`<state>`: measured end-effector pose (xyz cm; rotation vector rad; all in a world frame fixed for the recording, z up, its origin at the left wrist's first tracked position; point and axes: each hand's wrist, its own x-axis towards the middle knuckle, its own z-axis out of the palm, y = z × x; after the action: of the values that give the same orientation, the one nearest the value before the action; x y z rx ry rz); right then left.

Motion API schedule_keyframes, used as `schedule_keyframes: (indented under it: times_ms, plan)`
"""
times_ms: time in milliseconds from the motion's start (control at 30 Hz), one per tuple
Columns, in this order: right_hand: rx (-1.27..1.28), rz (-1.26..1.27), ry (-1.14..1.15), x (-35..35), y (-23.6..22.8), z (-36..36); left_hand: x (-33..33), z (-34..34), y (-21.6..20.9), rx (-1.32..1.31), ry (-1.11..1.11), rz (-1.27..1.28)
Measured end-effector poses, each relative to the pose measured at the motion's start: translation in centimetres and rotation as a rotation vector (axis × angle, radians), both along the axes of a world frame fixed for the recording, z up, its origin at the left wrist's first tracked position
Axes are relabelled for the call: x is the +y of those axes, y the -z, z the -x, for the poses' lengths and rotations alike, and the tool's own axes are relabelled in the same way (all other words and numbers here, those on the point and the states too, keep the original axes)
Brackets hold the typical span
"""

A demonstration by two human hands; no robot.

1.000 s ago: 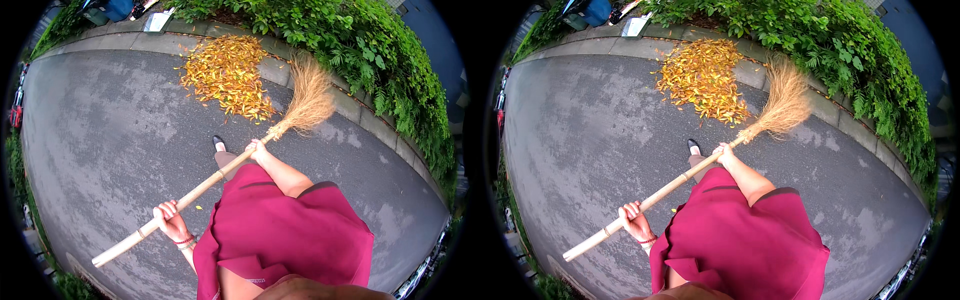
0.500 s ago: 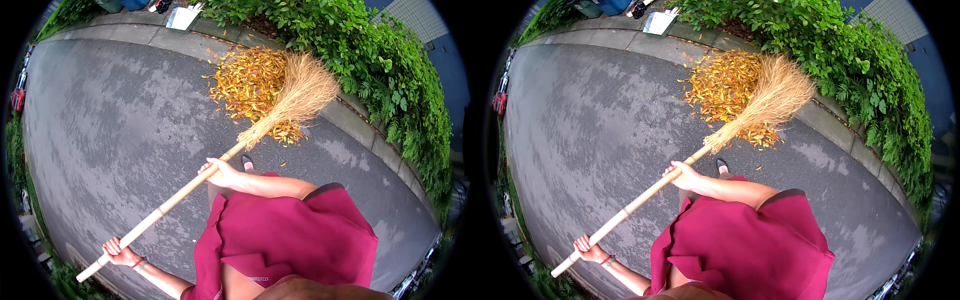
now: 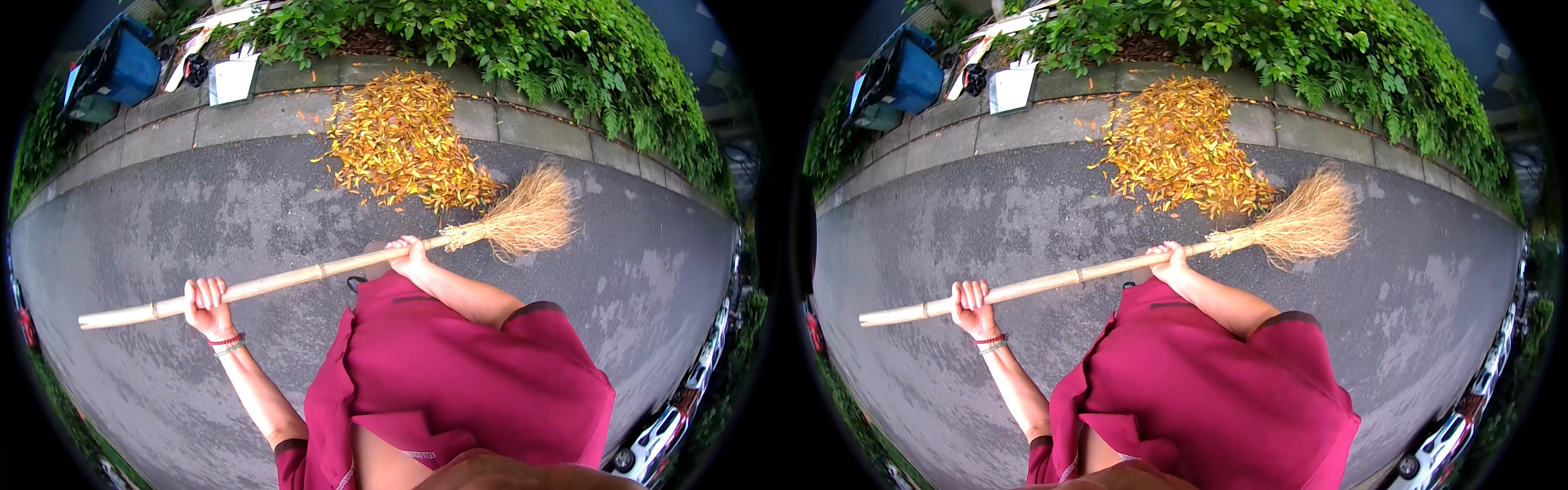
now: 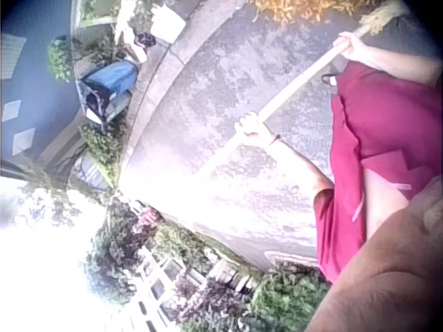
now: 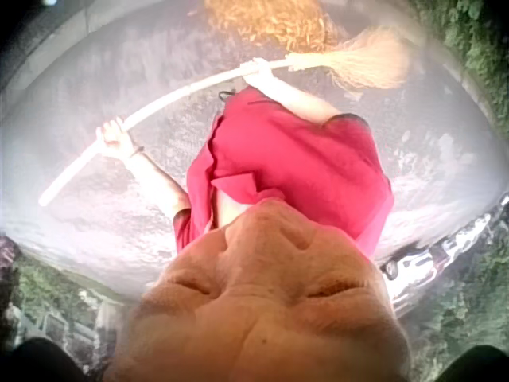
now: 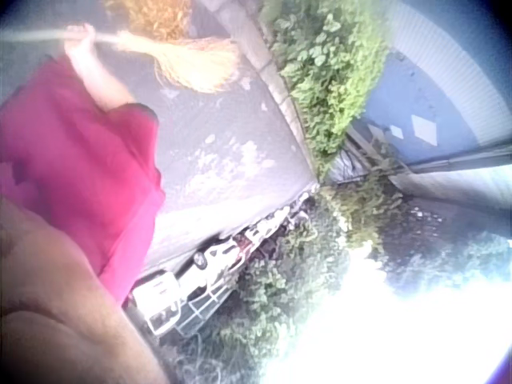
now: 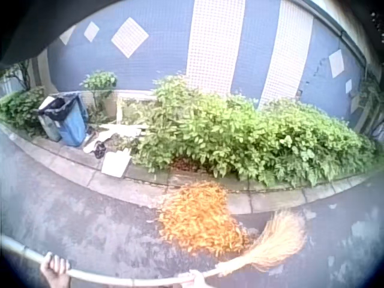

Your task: The person sweeps a pile of yellow leaves on an asphalt road using a long-handled broom, gathers them into a metal dustpan, and empties the dustpan into a blue trash bin.

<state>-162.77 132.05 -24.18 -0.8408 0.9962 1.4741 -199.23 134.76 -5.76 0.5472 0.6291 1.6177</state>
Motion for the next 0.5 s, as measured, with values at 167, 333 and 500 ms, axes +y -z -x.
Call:
schedule_keyframes:
  times_ms: [167, 333, 500]
  plan:
    - [0.04, 0.096, 0.177, 3.2, 6.6, 4.8, 9.7, -1.8, -2.0, 0.119, 0.231, -0.081]
    - [0.092, 0.01, 0.16, 14.2, 7.2, 12.4, 16.9, 4.6, -3.9, 0.152, 0.135, -0.109]
    - [0.174, -0.051, -0.016, 24.4, 2.5, 20.5, 23.0, 14.9, -6.8, 0.155, -0.025, -0.146]
